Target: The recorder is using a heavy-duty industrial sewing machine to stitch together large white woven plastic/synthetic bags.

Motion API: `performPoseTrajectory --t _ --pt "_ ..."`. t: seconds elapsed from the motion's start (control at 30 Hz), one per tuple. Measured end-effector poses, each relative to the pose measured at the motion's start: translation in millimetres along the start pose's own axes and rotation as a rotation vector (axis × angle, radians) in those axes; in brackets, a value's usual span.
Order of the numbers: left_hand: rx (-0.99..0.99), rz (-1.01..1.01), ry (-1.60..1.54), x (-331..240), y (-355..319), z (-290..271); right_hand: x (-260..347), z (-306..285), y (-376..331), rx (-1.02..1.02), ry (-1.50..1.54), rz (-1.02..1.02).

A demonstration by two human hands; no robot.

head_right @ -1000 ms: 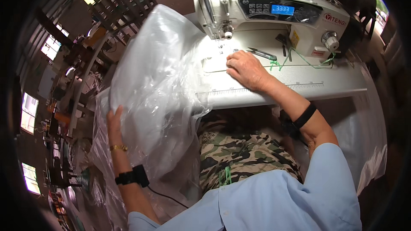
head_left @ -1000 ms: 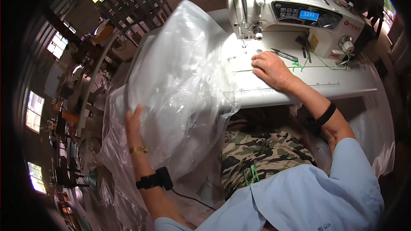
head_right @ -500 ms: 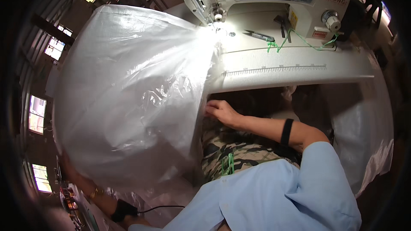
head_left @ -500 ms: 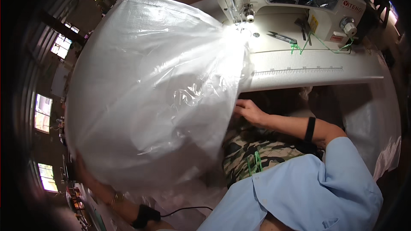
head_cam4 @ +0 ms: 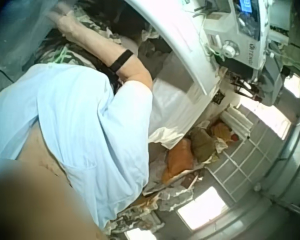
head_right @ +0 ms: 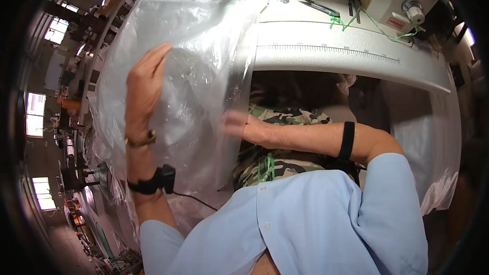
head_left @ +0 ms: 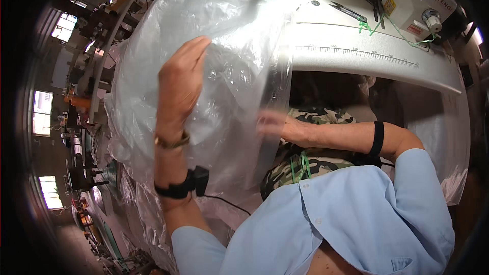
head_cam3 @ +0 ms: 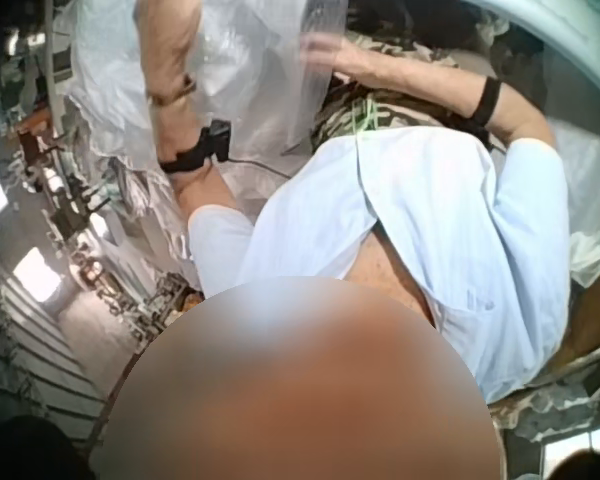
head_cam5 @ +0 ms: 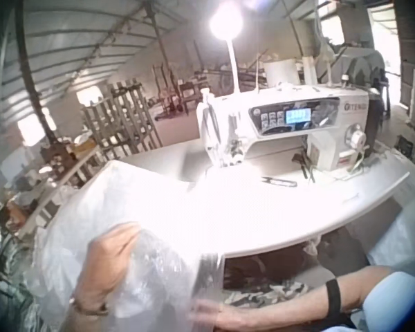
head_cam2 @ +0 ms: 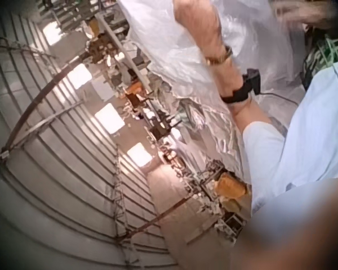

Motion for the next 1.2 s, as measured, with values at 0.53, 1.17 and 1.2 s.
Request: performPoseTrajectory --t 0.53,1.17,1.2 --pt "0.074 -0.243 0.223 132.5 -16.4 103.0 -3.4 -68.5 19.8 -0.234 -0.337 -0.329" --pt "0.336 0.044 -0.111 -158.3 -57.5 36.2 -14.3 1.4 -49.1 -0.110 0.048 -0.339" --pt "0.373 0.035 -0.108 -163.0 -63.4 42.2 -14.0 1.7 -50.7 -0.087 0.008 -0.373"
Point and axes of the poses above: each hand's wrist, its own y-axis towards the middle knuckle, its own z-axis out of the palm, x = y × z, the point moved 5 cm from there along y, towards the middle knuckle, and after that the axes turned 11 degrees about y, right-handed, at the moved point
